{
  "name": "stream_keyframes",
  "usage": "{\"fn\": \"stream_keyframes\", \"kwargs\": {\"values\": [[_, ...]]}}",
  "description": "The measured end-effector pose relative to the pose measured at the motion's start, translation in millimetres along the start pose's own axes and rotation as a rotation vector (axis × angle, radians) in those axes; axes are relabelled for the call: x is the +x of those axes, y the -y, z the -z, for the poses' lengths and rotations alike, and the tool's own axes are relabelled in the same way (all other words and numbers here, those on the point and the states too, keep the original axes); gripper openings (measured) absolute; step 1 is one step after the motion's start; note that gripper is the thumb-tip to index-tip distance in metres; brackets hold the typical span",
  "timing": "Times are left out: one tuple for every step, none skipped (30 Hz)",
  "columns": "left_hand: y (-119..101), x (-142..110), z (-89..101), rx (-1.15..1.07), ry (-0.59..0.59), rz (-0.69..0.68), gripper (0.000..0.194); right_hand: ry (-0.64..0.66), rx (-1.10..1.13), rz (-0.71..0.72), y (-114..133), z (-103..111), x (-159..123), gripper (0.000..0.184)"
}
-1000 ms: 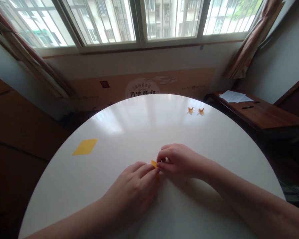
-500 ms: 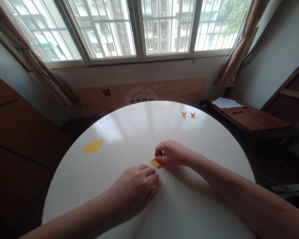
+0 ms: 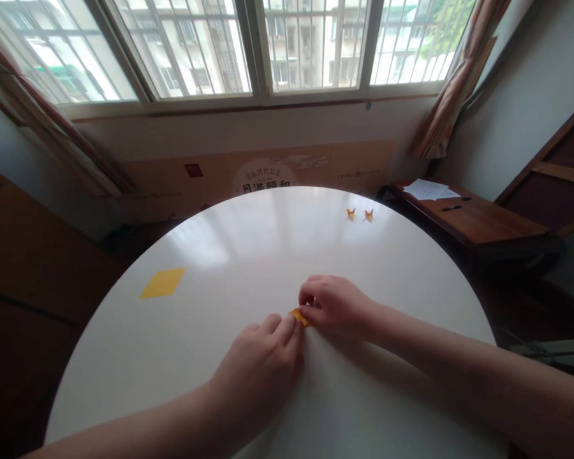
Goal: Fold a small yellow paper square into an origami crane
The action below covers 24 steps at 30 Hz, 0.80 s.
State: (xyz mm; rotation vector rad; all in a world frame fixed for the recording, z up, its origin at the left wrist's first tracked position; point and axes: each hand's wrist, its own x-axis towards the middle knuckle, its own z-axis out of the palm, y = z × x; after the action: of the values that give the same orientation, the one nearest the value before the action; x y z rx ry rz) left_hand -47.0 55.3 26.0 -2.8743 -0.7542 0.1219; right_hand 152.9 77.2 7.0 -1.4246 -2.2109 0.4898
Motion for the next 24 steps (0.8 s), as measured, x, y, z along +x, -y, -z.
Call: {"fn": "stream_keyframes", "kwargs": {"values": [[1,0,-4.1,-0.013,-0.025,0.0,0.025,-0.004,0.015,0.023,-3,-1,-1,0.005],[2,0,-7.6,-0.025,-0.053,-0.002,0.025,-0.007,0.035,0.056,-6,-1,-2,0.005],[4,0,-10.5,-0.037,-0.084,-0.001,0.025,-0.01,0.06,0.094,-9,-1,-3,0.006],[5,-1,-12.6,-0.05,-0.109,0.001,0.025,-0.013,0.086,0.133,-12,-1,-4,0.007],[7,-1,-14.0,-0.062,-0.128,0.003,0.026,-0.019,0.112,0.17,-15,0,-4,0.009],[8,-1,-14.9,-0.069,-0.143,0.005,0.028,-0.023,0.136,0.197,-17,0,-4,0.01],[10,-1,-15.3,-0.071,-0.158,0.009,0.03,-0.024,0.153,0.217,-19,1,-4,0.01],[11,-2,-15.6,-0.066,-0.165,0.004,0.033,-0.016,0.167,0.241,-20,1,-3,0.011],[12,-2,-15.7,-0.061,-0.172,0.001,0.036,-0.003,0.172,0.257,-21,2,-3,0.011],[13,-2,-15.9,-0.056,-0.177,-0.005,0.038,0.005,0.173,0.264,-22,2,-2,0.011],[14,-2,-16.3,-0.05,-0.183,-0.01,0.039,0.016,0.177,0.27,-22,3,-1,0.011],[15,-2,-16.8,-0.046,-0.191,-0.015,0.04,0.022,0.179,0.273,-23,3,-1,0.011],[16,-1,-17.6,-0.04,-0.203,-0.018,0.04,0.028,0.18,0.277,-23,4,-1,0.011],[17,-2,-18.5,-0.031,-0.219,-0.021,0.04,0.031,0.178,0.283,-24,4,-1,0.012],[18,-2,-19.6,-0.022,-0.237,-0.026,0.041,0.031,0.173,0.295,-24,4,-1,0.013],[18,-2,-20.8,-0.012,-0.255,-0.03,0.041,0.027,0.161,0.31,-25,4,-1,0.014],[19,-3,-22.1,-0.005,-0.269,-0.034,0.04,0.019,0.144,0.322,-25,5,-1,0.014],[19,-3,-23.3,0.0,-0.283,-0.041,0.04,0.013,0.123,0.332,-26,5,-1,0.015],[19,-4,-24.4,0.003,-0.29,-0.045,0.04,0.008,0.101,0.34,-26,5,0,0.015],[19,-4,-25.3,0.004,-0.292,-0.051,0.039,0.006,0.079,0.348,-27,6,0,0.015],[19,-5,-25.9,0.005,-0.289,-0.055,0.039,0.008,0.062,0.356,-27,6,0,0.015],[18,-5,-26.3,0.003,-0.286,-0.055,0.039,0.014,0.049,0.365,-27,7,0,0.015],[18,-5,-26.4,0.001,-0.284,-0.054,0.04,0.02,0.038,0.375,-27,7,0,0.016],[17,-5,-26.5,-0.003,-0.283,-0.05,0.04,0.026,0.029,0.386,-27,8,1,0.017]]}}
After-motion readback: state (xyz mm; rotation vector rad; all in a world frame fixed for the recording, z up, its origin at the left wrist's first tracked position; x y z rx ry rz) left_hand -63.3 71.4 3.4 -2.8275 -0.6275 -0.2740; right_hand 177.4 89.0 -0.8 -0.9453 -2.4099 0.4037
